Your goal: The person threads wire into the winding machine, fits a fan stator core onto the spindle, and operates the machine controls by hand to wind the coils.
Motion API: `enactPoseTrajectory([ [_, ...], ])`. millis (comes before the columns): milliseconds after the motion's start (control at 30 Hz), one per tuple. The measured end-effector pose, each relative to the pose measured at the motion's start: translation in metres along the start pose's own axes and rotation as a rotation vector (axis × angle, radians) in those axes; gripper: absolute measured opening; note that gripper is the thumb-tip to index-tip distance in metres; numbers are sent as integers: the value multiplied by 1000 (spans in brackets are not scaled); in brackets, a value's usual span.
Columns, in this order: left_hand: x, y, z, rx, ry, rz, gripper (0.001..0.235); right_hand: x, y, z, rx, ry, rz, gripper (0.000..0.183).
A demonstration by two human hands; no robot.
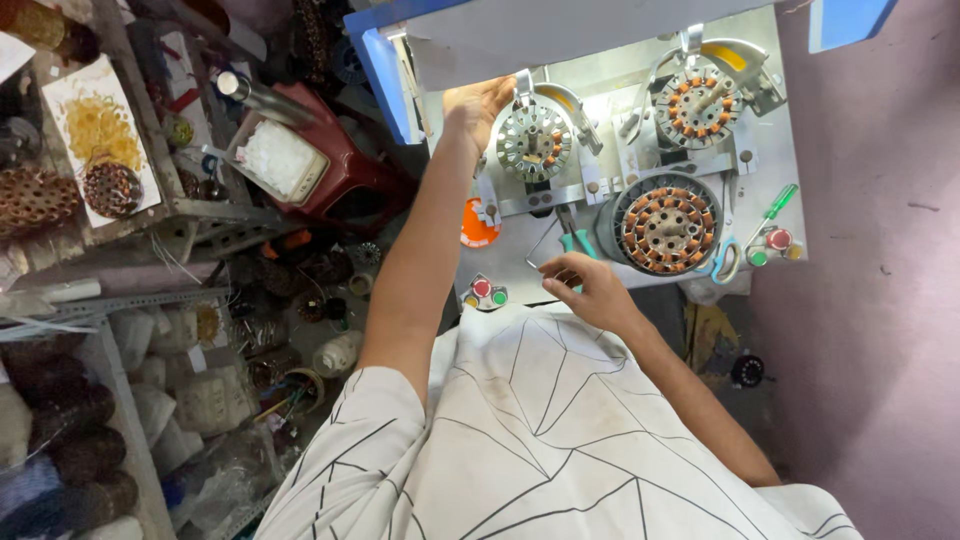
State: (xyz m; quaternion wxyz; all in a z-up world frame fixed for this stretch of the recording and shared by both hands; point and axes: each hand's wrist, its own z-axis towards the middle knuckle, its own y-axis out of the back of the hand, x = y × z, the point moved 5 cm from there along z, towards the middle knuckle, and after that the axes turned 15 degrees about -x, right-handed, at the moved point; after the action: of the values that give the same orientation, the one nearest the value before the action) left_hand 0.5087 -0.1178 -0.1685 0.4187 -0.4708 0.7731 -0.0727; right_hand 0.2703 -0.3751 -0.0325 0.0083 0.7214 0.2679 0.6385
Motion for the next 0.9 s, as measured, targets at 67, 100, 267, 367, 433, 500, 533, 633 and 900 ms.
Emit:
enactPoseTrajectory([
  [67, 2, 5, -1, -25, -9, 57, 25, -1, 1, 4, -16, -8, -16, 24],
  [100, 3, 11, -12, -24, -38, 115, 25, -2, 2, 6, -34, -26, -16, 24],
  [267, -6, 27, -87, -45, -59, 272, 27, -4, 2, 19, -153, -30, 2, 22],
  [367, -31, 22, -109, -99, -236, 385, 28, -3, -2, 29, -205, -57, 1, 22],
  [433, -48, 13, -110, -129, -464, 555, 30, 1, -9, 38, -198, -37, 9, 22],
  [500, -55, 6, -94, -144, -544, 642, 35, 7, -13, 44, -188, -27, 24, 22],
  [533, -57, 3, -80, -151, -585, 685, 38, 10, -15, 46, -181, -25, 35, 22],
  [633, -45, 12, -26, -239, -484, 801, 43, 17, -17, 47, -178, -22, 27, 24],
  [900, -26, 28, 40, -43, -611, 735, 33, 3, -17, 10, -171, -126, -5, 26],
])
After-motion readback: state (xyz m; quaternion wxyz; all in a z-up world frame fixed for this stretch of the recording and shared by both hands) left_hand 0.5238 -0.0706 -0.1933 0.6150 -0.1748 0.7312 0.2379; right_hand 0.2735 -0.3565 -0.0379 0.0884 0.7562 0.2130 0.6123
